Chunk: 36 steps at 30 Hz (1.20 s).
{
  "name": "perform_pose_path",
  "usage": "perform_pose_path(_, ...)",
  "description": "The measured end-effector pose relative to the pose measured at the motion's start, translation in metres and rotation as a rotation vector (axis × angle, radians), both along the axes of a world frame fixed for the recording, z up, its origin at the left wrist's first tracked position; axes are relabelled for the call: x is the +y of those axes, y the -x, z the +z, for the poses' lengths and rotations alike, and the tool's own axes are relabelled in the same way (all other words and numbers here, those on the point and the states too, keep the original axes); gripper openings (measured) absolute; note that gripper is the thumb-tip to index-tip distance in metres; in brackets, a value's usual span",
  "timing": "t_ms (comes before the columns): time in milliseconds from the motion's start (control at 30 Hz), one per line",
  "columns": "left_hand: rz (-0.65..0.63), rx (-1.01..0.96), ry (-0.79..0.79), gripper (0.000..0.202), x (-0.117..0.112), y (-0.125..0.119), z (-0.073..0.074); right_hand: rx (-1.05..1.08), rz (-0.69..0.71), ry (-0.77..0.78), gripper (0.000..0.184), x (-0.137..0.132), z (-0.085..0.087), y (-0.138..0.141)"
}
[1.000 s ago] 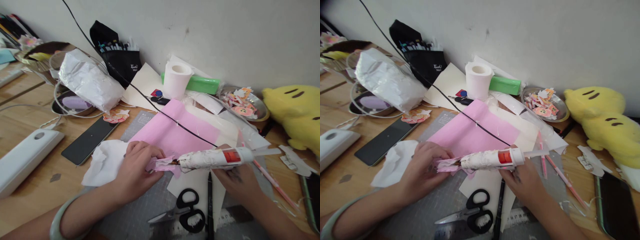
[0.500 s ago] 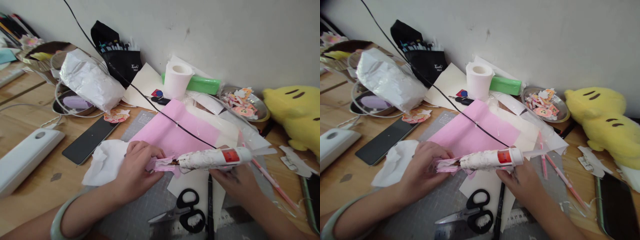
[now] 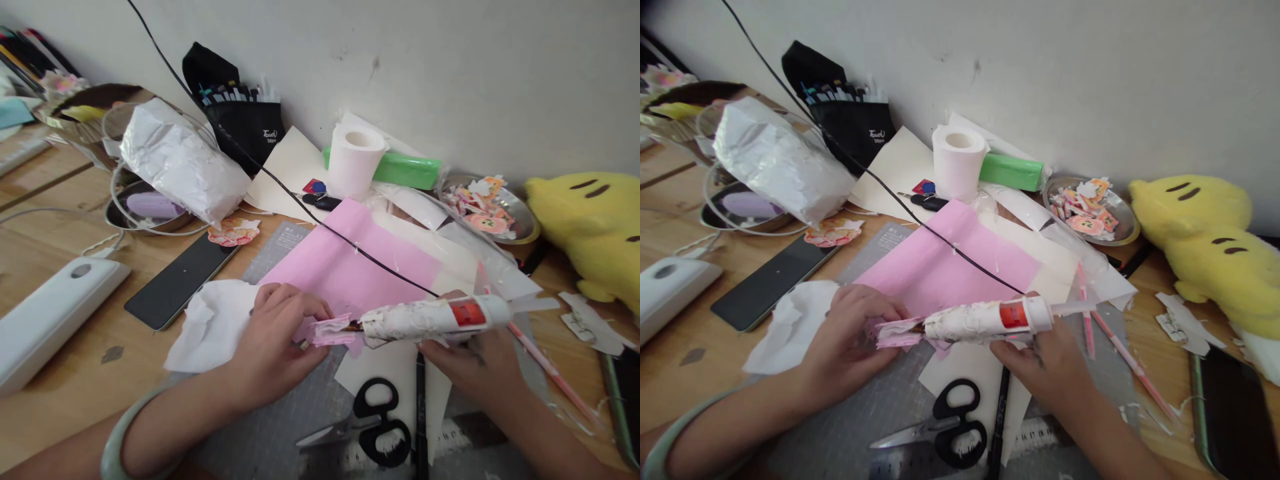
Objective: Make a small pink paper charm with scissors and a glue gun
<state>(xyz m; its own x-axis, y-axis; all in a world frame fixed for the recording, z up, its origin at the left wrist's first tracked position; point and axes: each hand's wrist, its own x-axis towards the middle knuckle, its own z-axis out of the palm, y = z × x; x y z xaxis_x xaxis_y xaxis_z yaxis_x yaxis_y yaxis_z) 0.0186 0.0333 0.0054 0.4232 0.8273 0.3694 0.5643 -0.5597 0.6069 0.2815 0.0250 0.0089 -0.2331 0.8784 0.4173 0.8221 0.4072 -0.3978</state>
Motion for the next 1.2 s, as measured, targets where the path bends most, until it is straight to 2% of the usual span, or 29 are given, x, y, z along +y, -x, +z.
perform_pose_path(133,0.024,-0.001,-0.001,0.018,-0.0003,-0.0008,-0.0002,-0.035,0.004,-0.101,0.018,-0.0002,0.0038,0.0019)
perform_pose_path(333,0.043,-0.016,-0.006,0.015,0.0003,-0.0007,0.0001,-0.03,-0.055,-0.068,0.02,0.0,0.005,-0.0002)
perform_pose_path(433,0.051,-0.015,-0.021,0.012,0.0007,-0.0004,0.0011,-0.005,-0.031,-0.082,0.015,-0.0002,0.0041,-0.001)
perform_pose_path(600,0.044,-0.012,-0.009,0.013,0.0016,-0.0001,0.0015,-0.013,-0.021,0.027,0.012,-0.0002,0.0017,-0.0005)
perform_pose_path(800,0.038,-0.019,-0.019,0.015,0.002,-0.0004,0.0008,0.034,0.006,0.01,0.003,0.0019,0.0029,0.0004)
perform_pose_path(967,0.039,-0.025,-0.016,0.015,0.0012,0.0,0.0022,0.044,0.015,0.018,0.01,0.003,0.0072,0.001)
perform_pose_path(1200,0.045,-0.055,-0.018,0.014,0.0014,-0.0011,0.0026,0.093,-0.053,-0.007,0.019,0.0,-0.001,-0.0026)
